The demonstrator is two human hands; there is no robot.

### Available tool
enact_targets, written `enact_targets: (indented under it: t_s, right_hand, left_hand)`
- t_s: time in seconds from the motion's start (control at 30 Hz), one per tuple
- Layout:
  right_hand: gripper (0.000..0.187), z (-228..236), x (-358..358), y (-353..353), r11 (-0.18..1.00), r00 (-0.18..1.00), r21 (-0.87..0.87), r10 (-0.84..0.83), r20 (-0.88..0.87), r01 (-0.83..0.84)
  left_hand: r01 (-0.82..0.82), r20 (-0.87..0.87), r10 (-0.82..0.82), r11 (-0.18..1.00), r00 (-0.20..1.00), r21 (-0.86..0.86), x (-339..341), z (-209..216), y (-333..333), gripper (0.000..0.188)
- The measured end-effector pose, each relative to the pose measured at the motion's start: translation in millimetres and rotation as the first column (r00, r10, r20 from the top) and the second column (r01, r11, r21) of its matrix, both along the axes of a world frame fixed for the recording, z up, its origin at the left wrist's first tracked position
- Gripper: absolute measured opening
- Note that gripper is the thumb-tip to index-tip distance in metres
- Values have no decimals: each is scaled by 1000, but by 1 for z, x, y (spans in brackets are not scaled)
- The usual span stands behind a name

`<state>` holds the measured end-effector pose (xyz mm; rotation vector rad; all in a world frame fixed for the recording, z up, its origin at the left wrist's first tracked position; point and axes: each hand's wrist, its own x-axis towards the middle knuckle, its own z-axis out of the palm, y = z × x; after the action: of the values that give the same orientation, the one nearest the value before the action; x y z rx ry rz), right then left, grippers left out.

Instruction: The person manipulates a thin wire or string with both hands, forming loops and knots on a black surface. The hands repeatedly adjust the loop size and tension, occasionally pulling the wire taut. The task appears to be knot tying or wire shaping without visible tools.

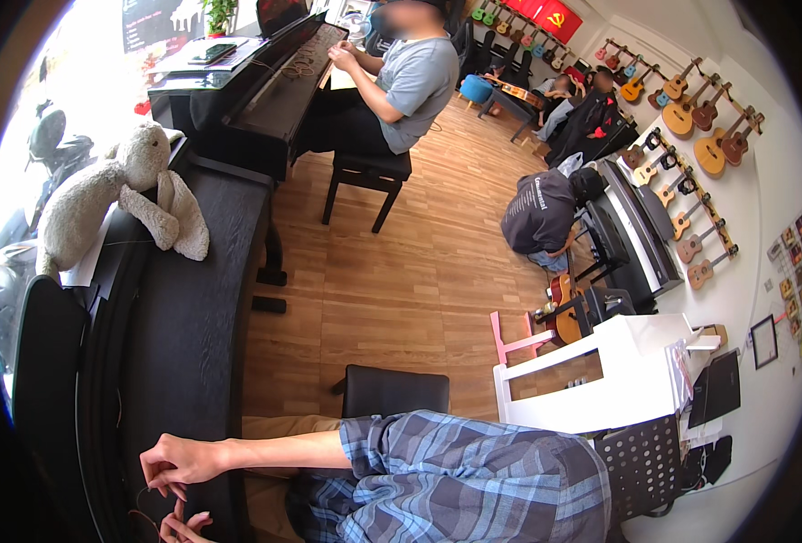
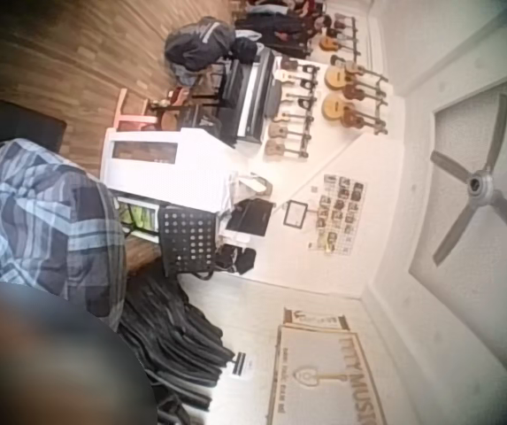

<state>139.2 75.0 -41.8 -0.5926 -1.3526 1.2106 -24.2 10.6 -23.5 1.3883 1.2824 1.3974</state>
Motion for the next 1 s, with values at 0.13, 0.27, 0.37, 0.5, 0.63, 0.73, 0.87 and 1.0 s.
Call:
enact_targets:
  t_s: [0.13,0.27,0.37,0.5,0.63,0.73,0.87,1.0]
  right_hand:
    - [14,7,5,-3,999,999,-3,40,-10,-40]
    - [15,12,12,-6,985,989,-96,138,-60,-143]
    - [16,13,12,-6,985,985,-54,164,-50,-166]
    - [16,9,8,-4,993,993,36,110,-29,-109]
    - [14,6,6,-4,995,998,92,52,-30,-49]
    - [12,9,6,-5,998,1000,65,14,-21,-12]
    - [12,19,9,-9,999,1000,42,-23,-15,23]
    - [10,24,11,-13,987,993,-145,-76,-93,62]
  left_hand:
    - [3,-12,-4,999,1000,-42,1,2,0,33]
    - [-1,10,2,996,1000,-87,1,2,1,34]
    - [24,-13,-25,996,1000,-82,1,3,1,35]
    - [-11,8,12,997,1000,-76,1,4,2,36]
    - [-5,16,7,997,1000,-72,2,4,3,37]
    - [-2,2,2,997,1000,-71,2,4,3,38]
    - [0,10,0,998,1000,-70,2,3,3,36]
    - [-6,-9,6,997,1000,-79,2,2,2,33]
